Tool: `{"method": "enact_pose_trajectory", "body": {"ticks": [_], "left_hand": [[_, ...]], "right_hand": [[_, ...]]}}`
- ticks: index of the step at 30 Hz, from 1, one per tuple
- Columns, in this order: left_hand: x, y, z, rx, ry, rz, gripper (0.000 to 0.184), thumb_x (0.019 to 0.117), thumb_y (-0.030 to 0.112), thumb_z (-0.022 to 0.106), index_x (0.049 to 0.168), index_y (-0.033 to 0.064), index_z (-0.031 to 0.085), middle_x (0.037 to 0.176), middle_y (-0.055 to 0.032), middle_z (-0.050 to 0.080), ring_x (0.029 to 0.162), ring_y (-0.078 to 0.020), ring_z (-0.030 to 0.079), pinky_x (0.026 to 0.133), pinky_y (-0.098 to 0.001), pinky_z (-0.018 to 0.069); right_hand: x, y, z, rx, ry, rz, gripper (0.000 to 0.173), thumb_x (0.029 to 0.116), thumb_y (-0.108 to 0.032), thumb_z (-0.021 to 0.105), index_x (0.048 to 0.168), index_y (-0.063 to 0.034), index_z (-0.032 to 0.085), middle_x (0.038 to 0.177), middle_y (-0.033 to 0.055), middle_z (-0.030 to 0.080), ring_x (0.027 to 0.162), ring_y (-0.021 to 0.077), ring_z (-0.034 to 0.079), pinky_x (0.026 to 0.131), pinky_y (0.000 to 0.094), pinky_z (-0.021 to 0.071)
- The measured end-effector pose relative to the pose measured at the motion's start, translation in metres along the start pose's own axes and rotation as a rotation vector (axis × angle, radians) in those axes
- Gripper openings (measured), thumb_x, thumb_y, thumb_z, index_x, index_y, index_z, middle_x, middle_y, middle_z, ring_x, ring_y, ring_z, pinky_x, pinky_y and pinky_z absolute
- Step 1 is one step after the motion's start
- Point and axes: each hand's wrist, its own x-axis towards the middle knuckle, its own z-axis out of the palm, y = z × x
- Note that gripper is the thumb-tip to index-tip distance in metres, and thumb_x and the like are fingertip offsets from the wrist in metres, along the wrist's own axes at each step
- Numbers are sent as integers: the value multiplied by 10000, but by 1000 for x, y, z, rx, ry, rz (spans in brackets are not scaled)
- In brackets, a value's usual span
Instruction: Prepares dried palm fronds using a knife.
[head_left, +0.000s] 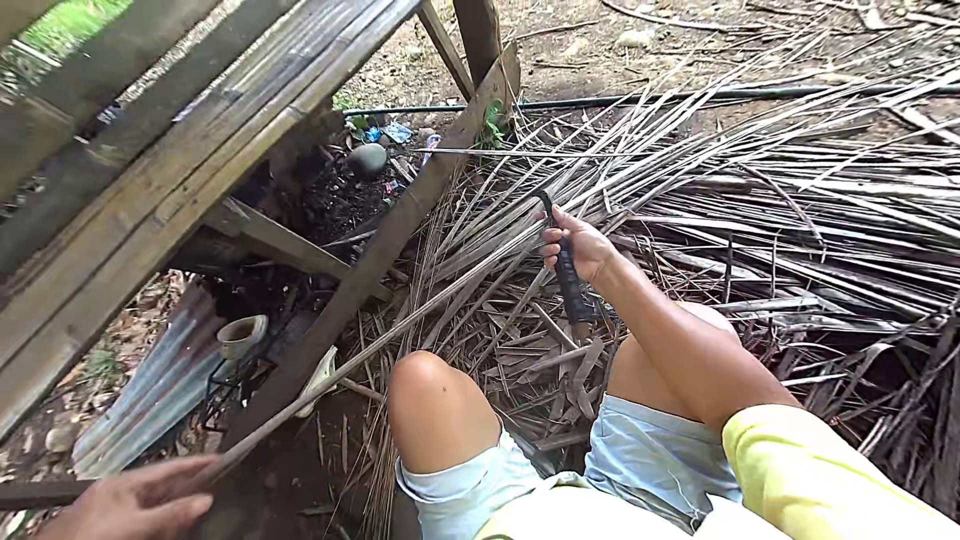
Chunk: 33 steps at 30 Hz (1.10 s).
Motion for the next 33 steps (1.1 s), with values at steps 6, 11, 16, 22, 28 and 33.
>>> {"method": "enact_pose_trajectory", "body": {"ticks": [6, 11, 16, 22, 28, 33], "left_hand": [[139, 153, 112, 294, 99, 331, 602, 909, 254, 814, 1437, 73, 587, 1032, -159, 704, 872, -288, 674, 815, -520, 566], [234, 255, 201, 543, 37, 631, 500, 1026, 208, 648, 1508, 133, 542, 1360, -193, 650, 1231, -397, 641, 1027, -640, 490], [265, 273, 203, 479, -122, 527, 373, 1091, 135, 484, 1442, 130, 609, 1168, -156, 731, 1033, -311, 713, 951, -552, 543], [272, 217, 173, 221, -427, 315, 248, 1041, 14, 553, 1253, -15, 680, 916, -132, 711, 786, -182, 679, 811, -375, 582], [266, 257, 207, -44, -399, 449, 363, 1116, 273, 469, 1153, 19, 726, 713, -24, 633, 527, -62, 512, 508, -221, 447], [270, 279, 233, -189, -483, 478, 302, 1119, 199, 455, 1127, 9, 689, 682, 8, 555, 489, -38, 448, 458, -183, 382]], "right_hand": [[-1, 35, 39, -72, 0, -3, 371, 1112, -450, 343, 1188, -174, 579, 668, -55, 531, 504, 59, 539, 476, 210, 503], [-4, 41, 45, -105, -39, -21, 378, 1120, -422, 335, 1216, -144, 573, 661, -43, 501, 494, 64, 518, 464, 206, 485], [-7, 9, 18, -104, -8, -138, 388, 1117, -417, 353, 1221, -130, 594, 627, -53, 489, 478, 65, 508, 460, 222, 491], [-28, -45, -23, -61, 85, -364, 488, 1125, -453, 252, 1233, -135, 607, 628, -71, 505, 481, 44, 507, 468, 196, 486], [-28, -19, -10, -152, 87, -261, 509, 1130, -434, 239, 1187, -109, 625, 639, -64, 495, 481, 54, 486, 461, 209, 474], [-24, -9, 1, -253, 44, -208, 511, 1135, -408, 225, 1216, -107, 630, 629, -62, 495, 478, 62, 497, 456, 222, 484]]}}
